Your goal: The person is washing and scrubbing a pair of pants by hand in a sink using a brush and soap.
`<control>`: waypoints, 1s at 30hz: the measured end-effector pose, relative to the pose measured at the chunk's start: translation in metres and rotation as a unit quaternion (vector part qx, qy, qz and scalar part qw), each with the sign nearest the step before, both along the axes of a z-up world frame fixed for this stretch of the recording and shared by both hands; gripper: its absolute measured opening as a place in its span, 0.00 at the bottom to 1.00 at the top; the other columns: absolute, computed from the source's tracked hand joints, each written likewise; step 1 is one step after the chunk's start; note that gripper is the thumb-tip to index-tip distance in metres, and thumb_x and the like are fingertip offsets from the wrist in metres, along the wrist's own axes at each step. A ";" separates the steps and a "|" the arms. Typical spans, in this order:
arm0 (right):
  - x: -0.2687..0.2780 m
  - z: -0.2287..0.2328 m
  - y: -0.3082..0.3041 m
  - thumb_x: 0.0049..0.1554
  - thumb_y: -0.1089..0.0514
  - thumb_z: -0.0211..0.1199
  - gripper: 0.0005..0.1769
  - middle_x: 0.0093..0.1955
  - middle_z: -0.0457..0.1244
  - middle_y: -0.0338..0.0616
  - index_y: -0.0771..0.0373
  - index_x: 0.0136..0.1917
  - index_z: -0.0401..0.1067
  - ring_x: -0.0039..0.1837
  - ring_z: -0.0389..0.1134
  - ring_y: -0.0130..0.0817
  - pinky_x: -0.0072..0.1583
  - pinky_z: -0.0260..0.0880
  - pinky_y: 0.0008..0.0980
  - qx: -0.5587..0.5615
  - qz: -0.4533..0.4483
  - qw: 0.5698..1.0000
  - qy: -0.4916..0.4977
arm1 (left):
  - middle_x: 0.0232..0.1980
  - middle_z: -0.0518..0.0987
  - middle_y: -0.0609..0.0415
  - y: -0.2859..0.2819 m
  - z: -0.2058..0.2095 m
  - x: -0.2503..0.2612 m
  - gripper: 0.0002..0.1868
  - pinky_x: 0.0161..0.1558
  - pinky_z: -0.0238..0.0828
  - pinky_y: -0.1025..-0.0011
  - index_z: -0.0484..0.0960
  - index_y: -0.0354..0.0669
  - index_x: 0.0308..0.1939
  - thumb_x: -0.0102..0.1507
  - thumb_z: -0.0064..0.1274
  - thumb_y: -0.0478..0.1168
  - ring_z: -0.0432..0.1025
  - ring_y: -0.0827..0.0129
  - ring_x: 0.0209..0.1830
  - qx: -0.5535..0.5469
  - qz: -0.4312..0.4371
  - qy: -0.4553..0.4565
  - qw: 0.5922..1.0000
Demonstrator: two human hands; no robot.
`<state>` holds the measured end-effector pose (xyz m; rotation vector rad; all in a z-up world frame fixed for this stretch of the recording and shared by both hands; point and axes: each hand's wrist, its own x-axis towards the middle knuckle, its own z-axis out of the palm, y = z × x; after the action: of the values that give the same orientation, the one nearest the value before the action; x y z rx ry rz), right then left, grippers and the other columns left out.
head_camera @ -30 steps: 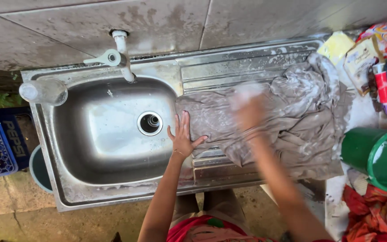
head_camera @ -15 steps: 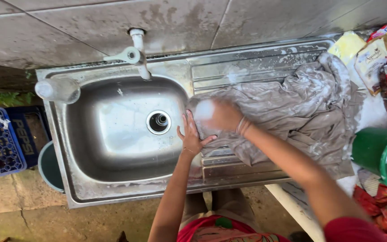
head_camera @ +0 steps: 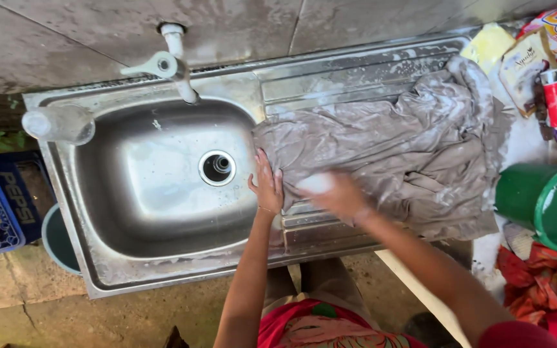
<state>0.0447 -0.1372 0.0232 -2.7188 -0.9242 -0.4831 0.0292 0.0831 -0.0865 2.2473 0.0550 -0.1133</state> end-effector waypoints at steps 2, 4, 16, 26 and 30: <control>-0.002 0.001 -0.077 0.46 0.45 0.77 0.31 0.47 0.71 0.50 0.66 0.55 0.72 0.46 0.74 0.43 0.49 0.74 0.41 0.259 -0.351 0.820 0.369 | 0.86 0.45 0.50 -0.001 0.003 0.000 0.38 0.72 0.32 0.42 0.41 0.44 0.83 0.72 0.36 0.47 0.41 0.57 0.86 0.021 0.006 0.034 0.999; 0.002 -0.012 -0.136 0.52 0.46 0.73 0.28 0.48 0.69 0.53 0.63 0.59 0.72 0.46 0.72 0.48 0.46 0.72 0.43 0.112 -0.407 0.880 0.219 | 0.86 0.45 0.50 -0.004 0.007 0.000 0.38 0.72 0.33 0.43 0.42 0.43 0.83 0.72 0.37 0.47 0.42 0.58 0.86 0.018 0.009 0.030 0.999; 0.000 0.002 0.006 0.54 0.37 0.66 0.32 0.56 0.66 0.56 0.63 0.60 0.74 0.57 0.68 0.51 0.61 0.67 0.49 0.100 -0.205 0.907 0.354 | 0.50 0.71 0.36 -0.016 -0.002 -0.015 0.17 0.57 0.61 0.54 0.71 0.30 0.59 0.70 0.48 0.38 0.66 0.45 0.52 -0.003 0.197 -0.044 0.979; 0.081 -0.165 -0.206 0.66 0.47 0.62 0.19 0.56 0.67 0.56 0.66 0.56 0.72 0.61 0.67 0.50 0.68 0.68 0.54 -0.092 -0.436 0.894 0.053 | 0.47 0.70 0.39 0.033 0.020 -0.042 0.16 0.49 0.59 0.56 0.71 0.34 0.50 0.69 0.38 0.44 0.64 0.48 0.46 -0.134 0.359 -0.064 0.921; 0.035 0.026 0.042 0.57 0.38 0.64 0.29 0.54 0.67 0.56 0.64 0.59 0.74 0.53 0.69 0.51 0.56 0.70 0.48 0.170 -0.357 0.865 0.310 | 0.30 0.64 0.51 0.157 -0.026 -0.061 0.24 0.28 0.50 0.64 0.66 0.47 0.34 0.67 0.24 0.60 0.56 0.60 0.25 -0.382 0.580 0.043 0.718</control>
<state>0.0796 -0.0951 0.0487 -2.5162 0.3246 0.1342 -0.0321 0.2396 -0.1124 1.0511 1.2110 0.3814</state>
